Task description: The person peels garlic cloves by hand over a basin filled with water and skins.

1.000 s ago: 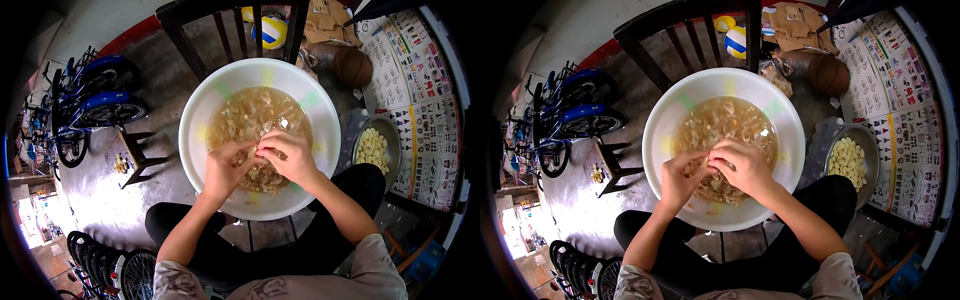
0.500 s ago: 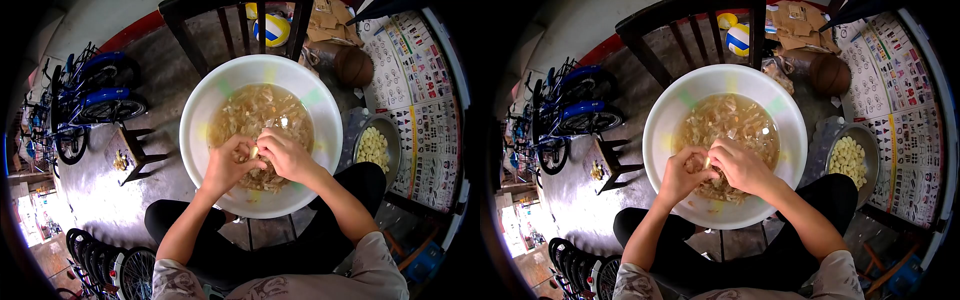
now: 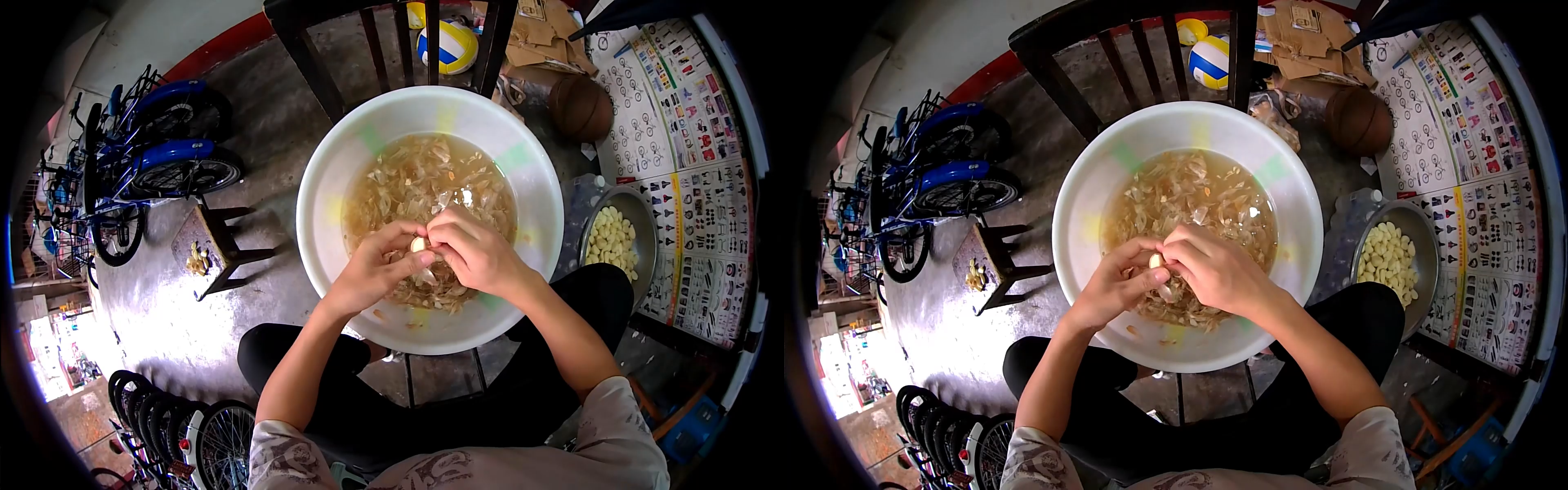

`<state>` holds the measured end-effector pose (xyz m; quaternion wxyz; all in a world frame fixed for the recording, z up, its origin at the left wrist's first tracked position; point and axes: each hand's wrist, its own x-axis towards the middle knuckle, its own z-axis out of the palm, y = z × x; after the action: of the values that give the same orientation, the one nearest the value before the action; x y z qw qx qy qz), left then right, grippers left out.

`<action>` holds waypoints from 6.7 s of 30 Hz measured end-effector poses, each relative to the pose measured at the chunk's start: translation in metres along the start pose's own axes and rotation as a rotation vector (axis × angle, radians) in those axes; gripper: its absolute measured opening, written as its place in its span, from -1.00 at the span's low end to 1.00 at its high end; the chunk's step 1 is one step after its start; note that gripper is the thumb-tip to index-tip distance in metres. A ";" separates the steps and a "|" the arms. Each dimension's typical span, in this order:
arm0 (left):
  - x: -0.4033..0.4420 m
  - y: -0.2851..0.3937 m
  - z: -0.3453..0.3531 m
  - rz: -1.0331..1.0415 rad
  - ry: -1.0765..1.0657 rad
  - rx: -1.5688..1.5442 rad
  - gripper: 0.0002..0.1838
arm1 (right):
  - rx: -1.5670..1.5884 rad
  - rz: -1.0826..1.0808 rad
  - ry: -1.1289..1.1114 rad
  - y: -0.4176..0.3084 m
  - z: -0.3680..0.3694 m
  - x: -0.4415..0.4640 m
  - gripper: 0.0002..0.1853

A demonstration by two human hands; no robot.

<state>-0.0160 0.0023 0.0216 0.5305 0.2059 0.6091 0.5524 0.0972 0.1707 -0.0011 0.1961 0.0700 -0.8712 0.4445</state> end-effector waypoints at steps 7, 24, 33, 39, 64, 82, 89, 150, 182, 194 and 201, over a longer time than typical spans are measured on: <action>0.002 -0.015 0.004 0.113 0.102 0.039 -0.72 | 0.028 0.031 0.022 -0.006 -0.009 0.002 -0.83; 0.003 -0.018 0.012 0.075 0.397 -0.289 -0.82 | 0.324 0.330 0.138 -0.011 0.005 0.005 -0.71; -0.001 -0.013 0.015 0.042 0.352 -0.156 -0.66 | 0.346 0.313 0.321 0.007 0.015 -0.004 -0.85; -0.002 -0.010 0.009 0.131 0.293 -0.027 -0.63 | 0.442 0.368 0.335 -0.001 0.012 0.000 -0.87; -0.003 -0.001 0.010 0.359 0.331 0.293 -0.77 | 0.626 0.452 0.233 -0.017 0.023 -0.008 -0.92; -0.005 -0.014 0.019 -0.069 0.357 -0.806 -0.73 | -0.156 -0.074 0.223 -0.013 0.022 0.003 -0.80; -0.004 -0.012 0.003 -0.018 0.333 -0.775 -0.66 | 0.058 0.070 0.187 -0.013 0.032 0.000 -0.82; 0.014 -0.030 0.013 0.450 0.292 0.686 -0.61 | 1.388 1.050 -0.008 0.006 0.016 -0.006 -0.61; 0.010 -0.025 0.009 -0.163 0.217 -0.861 -0.68 | -0.610 0.570 0.413 -0.054 -0.152 -0.072 -0.70; 0.004 -0.038 0.024 -0.123 0.241 -0.291 -0.69 | 0.125 0.516 -0.106 -0.011 -0.006 -0.002 -0.81; 0.004 -0.025 0.027 0.028 0.306 0.045 -0.77 | 0.225 0.467 0.115 0.001 0.010 -0.012 -0.83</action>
<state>0.0144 0.0108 0.0024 0.4189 0.1396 0.6924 0.5707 0.1054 0.1626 -0.0123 0.1286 -0.1368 -0.7964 0.5749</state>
